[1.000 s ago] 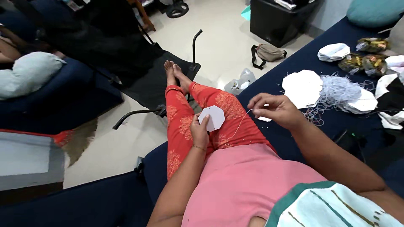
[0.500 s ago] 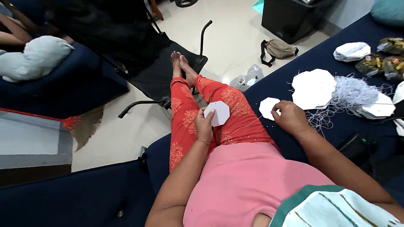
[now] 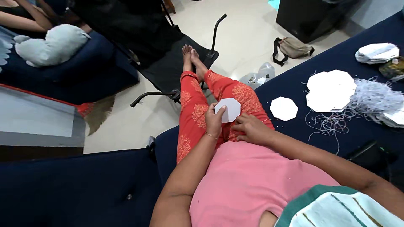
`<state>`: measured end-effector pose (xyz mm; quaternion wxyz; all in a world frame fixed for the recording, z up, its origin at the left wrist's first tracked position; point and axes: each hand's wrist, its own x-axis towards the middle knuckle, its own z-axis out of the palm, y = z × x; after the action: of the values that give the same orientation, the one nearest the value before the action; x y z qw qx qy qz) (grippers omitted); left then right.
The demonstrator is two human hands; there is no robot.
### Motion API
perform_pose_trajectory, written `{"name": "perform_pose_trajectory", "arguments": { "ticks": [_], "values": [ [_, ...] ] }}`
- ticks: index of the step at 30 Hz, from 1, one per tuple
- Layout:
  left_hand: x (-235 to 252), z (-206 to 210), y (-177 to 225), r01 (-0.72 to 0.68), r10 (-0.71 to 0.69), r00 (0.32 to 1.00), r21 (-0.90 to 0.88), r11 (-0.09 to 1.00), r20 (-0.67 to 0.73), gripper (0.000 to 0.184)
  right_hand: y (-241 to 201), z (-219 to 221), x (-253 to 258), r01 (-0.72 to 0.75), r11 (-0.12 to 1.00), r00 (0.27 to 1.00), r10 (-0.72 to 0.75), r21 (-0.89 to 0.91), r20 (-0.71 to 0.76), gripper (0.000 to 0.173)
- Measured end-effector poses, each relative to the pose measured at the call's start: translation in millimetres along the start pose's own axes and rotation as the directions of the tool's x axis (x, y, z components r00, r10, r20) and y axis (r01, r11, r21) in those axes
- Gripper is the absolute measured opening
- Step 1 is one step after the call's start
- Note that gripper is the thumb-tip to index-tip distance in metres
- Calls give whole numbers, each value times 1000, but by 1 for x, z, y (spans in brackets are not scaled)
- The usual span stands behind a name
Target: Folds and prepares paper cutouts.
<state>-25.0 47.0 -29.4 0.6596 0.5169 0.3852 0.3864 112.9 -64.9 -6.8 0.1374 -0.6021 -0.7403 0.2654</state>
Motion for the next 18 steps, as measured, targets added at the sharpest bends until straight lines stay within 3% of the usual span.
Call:
{"name": "perform_pose_trajectory", "arguments": {
  "ticks": [7,11,15,18],
  "values": [
    [-2,-1,3,14,-14,1000,15,1000,2,23,4,10,6,-33,999,998,31,-25,-51,19],
    [-2,-4,3,6,-6,1000,13,1000,18,24,18,18,-5,79,987,959,-37,137,-282,17],
    [-1,-2,2,8,-9,1000,8,1000,22,24,32,13,-26,68,925,866,131,374,-482,15],
    [-1,-1,1,20,-20,999,21,1000,30,24,44,4,-40,-63,916,787,290,395,-545,11]
  ]
}}
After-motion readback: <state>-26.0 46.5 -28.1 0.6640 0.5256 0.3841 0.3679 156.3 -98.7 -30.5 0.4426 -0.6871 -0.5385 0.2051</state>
